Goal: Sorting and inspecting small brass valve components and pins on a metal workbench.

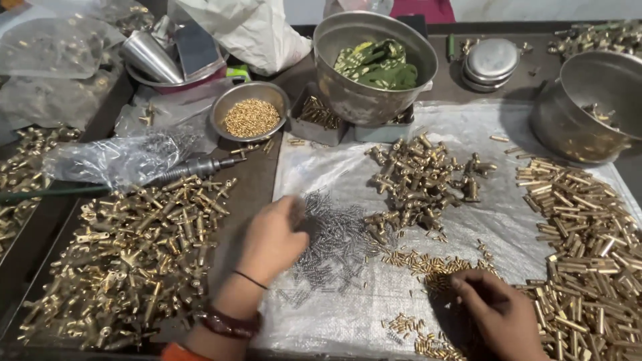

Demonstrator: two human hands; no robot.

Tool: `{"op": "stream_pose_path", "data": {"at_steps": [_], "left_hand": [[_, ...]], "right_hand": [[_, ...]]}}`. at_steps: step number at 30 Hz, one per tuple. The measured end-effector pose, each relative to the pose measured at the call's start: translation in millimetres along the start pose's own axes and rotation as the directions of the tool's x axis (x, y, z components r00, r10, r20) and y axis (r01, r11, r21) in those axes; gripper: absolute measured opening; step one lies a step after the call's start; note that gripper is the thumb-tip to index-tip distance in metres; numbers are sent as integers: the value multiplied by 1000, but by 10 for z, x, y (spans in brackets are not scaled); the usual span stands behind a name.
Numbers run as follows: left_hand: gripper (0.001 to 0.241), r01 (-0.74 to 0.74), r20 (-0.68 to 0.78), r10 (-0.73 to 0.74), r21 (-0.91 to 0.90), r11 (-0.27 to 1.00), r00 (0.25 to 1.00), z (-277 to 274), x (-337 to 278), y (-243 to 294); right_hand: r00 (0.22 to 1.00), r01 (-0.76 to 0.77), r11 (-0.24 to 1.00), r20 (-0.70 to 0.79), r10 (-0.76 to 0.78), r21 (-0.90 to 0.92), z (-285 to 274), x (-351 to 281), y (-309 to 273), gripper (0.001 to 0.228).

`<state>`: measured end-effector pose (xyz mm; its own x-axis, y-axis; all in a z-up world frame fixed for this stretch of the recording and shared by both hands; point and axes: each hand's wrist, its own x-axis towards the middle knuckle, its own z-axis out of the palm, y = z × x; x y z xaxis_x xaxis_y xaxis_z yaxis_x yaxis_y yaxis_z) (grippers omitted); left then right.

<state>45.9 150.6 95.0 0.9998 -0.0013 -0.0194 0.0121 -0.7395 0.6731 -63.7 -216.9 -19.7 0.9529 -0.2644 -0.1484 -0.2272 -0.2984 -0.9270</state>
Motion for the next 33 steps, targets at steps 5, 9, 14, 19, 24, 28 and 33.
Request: {"op": "stream_pose_path", "data": {"at_steps": [5,9,14,19,24,28,33], "left_hand": [[93,-167,-30,183,293,942,983,506,451,-379],[102,-113,254,25,341,933,967,550,401,-190],[100,-259,468,65,364,894,881,569,-56,473],[92,-272,584,88,236,933,807,589,-270,625],[99,-46,241,-34,319,947,970,466,-138,262],[93,-33,270,-79,389,921,960,774,-239,179],[101,-193,467,144,57,980,872,801,-733,924]], "right_hand": [[1000,-9,1000,-22,9,-2,28,-24,-37,22],[1000,4,1000,-12,-5,-30,64,-26,-57,22],[1000,22,997,-9,-23,-71,88,-44,-134,21],[999,49,993,-13,-50,-109,66,-93,-196,21],[999,35,994,22,-33,-103,92,-80,-213,20],[968,245,941,110,-225,-233,199,96,-663,19],[681,715,513,303,-667,-476,510,483,-1546,33]]}}
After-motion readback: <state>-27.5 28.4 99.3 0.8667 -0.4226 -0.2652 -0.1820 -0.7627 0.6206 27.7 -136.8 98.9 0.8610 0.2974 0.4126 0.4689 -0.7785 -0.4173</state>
